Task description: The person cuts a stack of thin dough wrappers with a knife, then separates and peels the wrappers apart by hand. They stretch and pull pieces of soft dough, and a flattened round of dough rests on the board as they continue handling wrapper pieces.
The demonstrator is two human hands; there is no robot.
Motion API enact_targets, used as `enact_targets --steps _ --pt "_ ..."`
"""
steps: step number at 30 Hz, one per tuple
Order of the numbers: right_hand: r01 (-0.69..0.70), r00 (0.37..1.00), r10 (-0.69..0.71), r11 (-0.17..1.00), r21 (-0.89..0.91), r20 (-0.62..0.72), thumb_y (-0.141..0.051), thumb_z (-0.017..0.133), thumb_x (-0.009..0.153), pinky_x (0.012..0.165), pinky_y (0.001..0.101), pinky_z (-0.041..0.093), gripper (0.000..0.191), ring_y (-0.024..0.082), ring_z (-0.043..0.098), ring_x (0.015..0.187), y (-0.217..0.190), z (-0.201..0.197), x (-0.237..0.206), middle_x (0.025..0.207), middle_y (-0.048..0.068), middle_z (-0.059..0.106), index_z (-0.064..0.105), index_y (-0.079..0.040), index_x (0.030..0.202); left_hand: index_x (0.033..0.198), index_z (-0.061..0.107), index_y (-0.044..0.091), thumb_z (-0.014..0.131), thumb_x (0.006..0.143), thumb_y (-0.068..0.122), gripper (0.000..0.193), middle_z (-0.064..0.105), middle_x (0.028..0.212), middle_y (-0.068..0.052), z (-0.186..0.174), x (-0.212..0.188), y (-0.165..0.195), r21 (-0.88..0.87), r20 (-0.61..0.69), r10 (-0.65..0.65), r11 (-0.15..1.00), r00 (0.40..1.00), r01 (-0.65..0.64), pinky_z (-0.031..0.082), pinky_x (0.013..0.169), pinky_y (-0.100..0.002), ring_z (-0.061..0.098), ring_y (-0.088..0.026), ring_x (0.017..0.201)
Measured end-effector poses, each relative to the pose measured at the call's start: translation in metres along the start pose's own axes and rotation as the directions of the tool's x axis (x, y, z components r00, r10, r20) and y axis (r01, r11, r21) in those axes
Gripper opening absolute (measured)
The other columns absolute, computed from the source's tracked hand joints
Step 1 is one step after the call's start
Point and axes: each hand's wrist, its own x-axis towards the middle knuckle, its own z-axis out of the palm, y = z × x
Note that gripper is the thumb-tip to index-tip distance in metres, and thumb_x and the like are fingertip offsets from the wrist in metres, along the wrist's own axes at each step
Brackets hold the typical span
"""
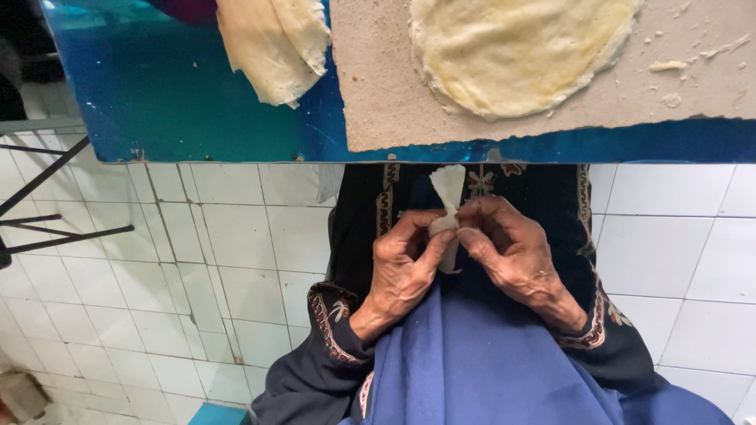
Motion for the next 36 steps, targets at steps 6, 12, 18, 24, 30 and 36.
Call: enact_targets --steps 6,12,18,24,30,36 --pt "0.117 0.989 -0.138 0.949 -0.293 -0.053 -0.01 0.067 0.1 0.082 0.0228 0.053 0.015 0.008 0.066 0.092 -0.006 0.001 0.002 0.103 0.005 0.069 0.068 0.001 0.111 0.112 0.066 0.001 0.072 0.1 0.01 0.017 0.073 0.101 -0.005 -0.006 0.001 0.006 0.102 0.037 -0.022 0.995 0.999 0.018 0.057 0.078 -0.023 0.067 -0.008 0.087" --pt "-0.061 0.995 0.05 0.987 -0.149 -0.081 -0.013 0.063 0.103 0.069 0.0221 0.047 0.015 0.007 0.055 0.078 -0.006 0.003 0.0 0.09 0.004 0.066 0.066 -0.002 0.113 0.116 0.057 0.004 0.07 0.097 0.01 0.024 0.069 0.111 -0.004 -0.006 0.002 -0.004 -0.306 0.114 -0.12 0.94 0.986 0.15 0.055 0.096 -0.025 0.067 -0.009 0.105" --pt "0.016 0.993 -0.047 0.96 -0.28 -0.105 -0.015 0.06 0.104 0.073 0.0243 0.051 0.018 0.009 0.059 0.082 -0.002 0.003 -0.004 0.095 0.003 0.068 0.066 -0.002 0.115 0.117 0.061 0.001 0.07 0.102 0.01 0.02 0.068 0.107 -0.006 0.0 0.003 -0.015 -0.284 0.011 -0.083 0.955 0.996 0.083 0.054 0.087 -0.027 0.065 -0.01 0.097" --pt "-0.19 0.977 0.194 0.98 0.057 -0.093 -0.018 0.057 0.104 0.087 0.0271 0.055 0.025 0.013 0.066 0.094 -0.002 0.002 0.001 0.103 0.006 0.072 0.063 0.0 0.12 0.116 0.058 0.002 0.067 0.105 0.013 0.018 0.067 0.116 -0.003 0.003 0.003 -0.01 -0.226 -0.092 0.061 0.971 0.994 -0.08 0.055 0.09 -0.024 0.064 -0.008 0.102" --pt "0.212 0.977 -0.212 0.972 -0.097 0.006 -0.014 0.073 0.096 0.09 0.0269 0.054 0.038 0.013 0.061 0.102 -0.004 0.004 -0.003 0.114 0.008 0.059 0.058 0.003 0.126 0.113 0.06 0.002 0.069 0.101 0.009 0.017 0.073 0.11 -0.007 0.001 -0.005 0.001 0.106 -0.046 0.034 0.994 0.998 -0.029 0.058 0.076 -0.024 0.069 -0.008 0.089" --pt "-0.002 0.979 -0.013 0.997 -0.075 -0.205 -0.012 0.069 0.1 0.072 0.0216 0.051 0.022 0.008 0.06 0.083 -0.001 0.005 -0.004 0.1 0.006 0.069 0.066 0.001 0.117 0.118 0.055 0.002 0.071 0.099 0.006 0.025 0.068 0.115 -0.005 0.002 0.001 0.0 -0.306 0.005 -0.011 0.952 1.0 0.011 0.057 0.092 -0.024 0.067 -0.009 0.102"
